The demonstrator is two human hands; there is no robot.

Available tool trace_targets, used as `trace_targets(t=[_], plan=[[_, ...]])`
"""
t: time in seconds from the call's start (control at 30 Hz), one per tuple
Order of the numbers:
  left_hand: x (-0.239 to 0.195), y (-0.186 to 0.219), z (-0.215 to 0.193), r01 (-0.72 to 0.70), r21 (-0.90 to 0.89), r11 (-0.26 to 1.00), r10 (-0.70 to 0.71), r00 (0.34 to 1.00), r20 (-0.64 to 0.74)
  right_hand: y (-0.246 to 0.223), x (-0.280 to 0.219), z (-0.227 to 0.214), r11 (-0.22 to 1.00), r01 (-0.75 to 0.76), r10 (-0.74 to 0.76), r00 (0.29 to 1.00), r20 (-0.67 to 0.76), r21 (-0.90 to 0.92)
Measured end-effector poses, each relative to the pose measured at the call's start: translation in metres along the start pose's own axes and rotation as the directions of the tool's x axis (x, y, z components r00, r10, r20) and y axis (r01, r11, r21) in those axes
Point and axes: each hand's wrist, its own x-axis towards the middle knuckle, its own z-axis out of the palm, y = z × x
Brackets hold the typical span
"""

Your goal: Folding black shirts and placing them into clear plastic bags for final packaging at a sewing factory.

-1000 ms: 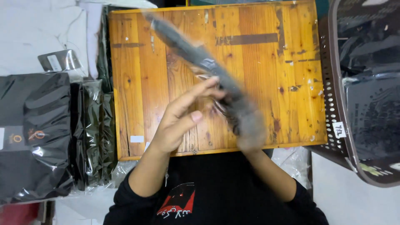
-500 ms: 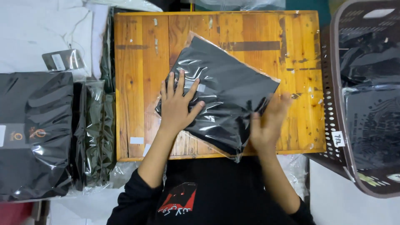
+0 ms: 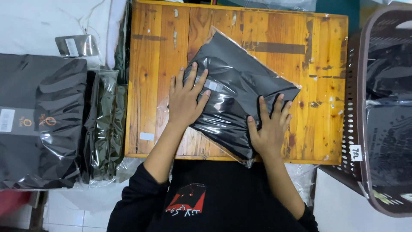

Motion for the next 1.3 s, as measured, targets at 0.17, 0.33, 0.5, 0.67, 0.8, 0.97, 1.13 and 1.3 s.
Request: trace_targets(t=[0.17,0.33,0.5,0.67,0.8,0.97,1.13,1.3], plan=[[0.016,0.011,-0.025,-0.065,0.030,0.997,0.066,0.998,-0.020,-0.006,0.010,-0.025,0.998,-0.001,0.005,0.999,0.052,-0.071],[0.055,0.030,-0.029,-0.263,0.152,0.953,0.256,0.964,0.066,-0.003,0.035,-0.010,0.958,0.137,-0.164,0.982,-0.089,-0.250],[0.059,0.029,-0.003,-0.317,0.155,0.936,0.314,0.948,0.040,-0.018,0.046,0.010,0.909,0.213,-0.224,0.975,0.011,-0.358],[0.058,0.029,-0.005,-0.300,0.148,0.942,0.289,0.953,0.096,-0.022,0.047,0.006,0.913,0.188,-0.160,0.981,0.107,-0.361],[0.061,0.029,-0.005,-0.295,0.139,0.945,0.282,0.953,0.108,-0.020,0.050,0.007,0.910,0.194,-0.160,0.980,0.122,-0.367],[0.061,0.030,-0.006,-0.273,0.153,0.950,0.251,0.957,0.148,-0.020,0.051,0.007,0.921,0.185,-0.141,0.979,0.150,-0.342],[0.062,0.030,-0.005,-0.273,0.181,0.945,0.248,0.957,0.149,-0.017,0.050,0.010,0.902,0.212,-0.178,0.976,0.124,-0.376],[0.063,0.029,-0.003,-0.281,0.202,0.938,0.259,0.957,0.127,-0.015,0.050,0.012,0.911,0.203,-0.169,0.978,0.124,-0.360]])
